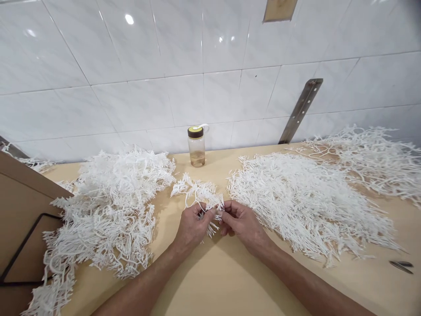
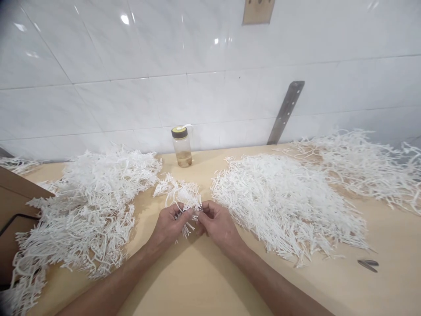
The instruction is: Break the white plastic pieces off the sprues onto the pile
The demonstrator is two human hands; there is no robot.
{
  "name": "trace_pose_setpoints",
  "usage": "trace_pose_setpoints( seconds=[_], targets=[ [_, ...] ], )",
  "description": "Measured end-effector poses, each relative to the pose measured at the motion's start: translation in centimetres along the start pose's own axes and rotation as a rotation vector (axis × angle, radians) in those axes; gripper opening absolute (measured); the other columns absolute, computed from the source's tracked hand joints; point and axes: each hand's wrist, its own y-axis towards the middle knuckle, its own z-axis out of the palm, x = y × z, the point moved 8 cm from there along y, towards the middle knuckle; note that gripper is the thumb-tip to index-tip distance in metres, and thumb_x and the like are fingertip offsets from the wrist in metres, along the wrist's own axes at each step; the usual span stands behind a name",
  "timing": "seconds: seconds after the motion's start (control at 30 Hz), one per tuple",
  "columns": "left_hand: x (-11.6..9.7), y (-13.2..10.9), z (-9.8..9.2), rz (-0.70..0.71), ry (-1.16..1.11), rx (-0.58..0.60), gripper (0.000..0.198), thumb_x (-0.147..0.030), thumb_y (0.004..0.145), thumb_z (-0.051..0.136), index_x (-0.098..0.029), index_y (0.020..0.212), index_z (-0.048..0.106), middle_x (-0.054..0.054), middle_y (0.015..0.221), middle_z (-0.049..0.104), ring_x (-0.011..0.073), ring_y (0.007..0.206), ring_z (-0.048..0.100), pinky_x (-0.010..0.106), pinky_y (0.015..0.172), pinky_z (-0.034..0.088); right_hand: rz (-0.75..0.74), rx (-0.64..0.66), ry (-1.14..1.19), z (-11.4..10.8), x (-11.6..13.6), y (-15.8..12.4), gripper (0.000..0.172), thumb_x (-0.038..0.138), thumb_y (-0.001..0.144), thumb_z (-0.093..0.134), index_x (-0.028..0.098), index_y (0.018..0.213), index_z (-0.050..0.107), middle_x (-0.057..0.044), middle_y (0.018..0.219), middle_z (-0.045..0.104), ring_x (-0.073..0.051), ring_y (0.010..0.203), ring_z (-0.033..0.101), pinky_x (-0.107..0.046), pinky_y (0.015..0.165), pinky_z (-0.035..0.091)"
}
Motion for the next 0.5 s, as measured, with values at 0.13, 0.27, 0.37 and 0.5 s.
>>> trace_pose_setpoints(
  seconds=[0.13,0.27,0.37,0.5],
  targets=[
    [-0.2,0.1,-0.5,0.036,0.073,-0.073,0.027,-0.041,0.081,0.065,-0.015,0.077,0.069,0.002,0.07,0.067,0.0157,0.066,0.058,0.025,0.063,0.045,0.038,-0.035,0.021,-0.4,0.2,-0.1,0.032,0.045,0.08,0.068,0.017,0.094,0.062,0.001,0.069,0.066,-0.012,0.047,0.063,-0.021,0.044,0.039],
    [0.0,0.1,-0.7,0.061,0.106,-0.12,0.025,-0.04,0.081,0.063,-0.015,0.074,0.065,0.0,0.064,0.06,0.0129,0.059,0.05,0.024,0.058,0.041,0.075,-0.035,0.003,-0.3,0.1,-0.4,0.04,0.049,0.08,0.068,0.018,0.103,0.059,-0.002,0.079,0.068,-0.015,0.055,0.066,-0.024,0.046,0.049],
    [0.1,0.1,-0.8,0.073,0.131,-0.149,0.024,-0.038,0.08,0.062,-0.016,0.071,0.063,-0.001,0.062,0.058,0.0125,0.058,0.049,0.023,0.058,0.04,0.015,-0.143,-0.082,-0.9,0.3,-0.4,0.044,0.053,0.076,0.07,0.019,0.102,0.057,-0.005,0.087,0.065,-0.02,0.075,0.067,-0.028,0.049,0.055],
    [0.1,0.0,-0.7,0.076,0.175,-0.156,0.023,-0.038,0.078,0.062,-0.017,0.069,0.062,-0.002,0.06,0.054,0.0118,0.057,0.047,0.023,0.055,0.037,-0.097,-0.227,-0.295,-1.2,1.2,-0.5,0.037,0.057,0.08,0.065,0.021,0.085,0.057,-0.002,0.072,0.062,-0.017,0.062,0.061,-0.027,0.049,0.053]
  ],
)
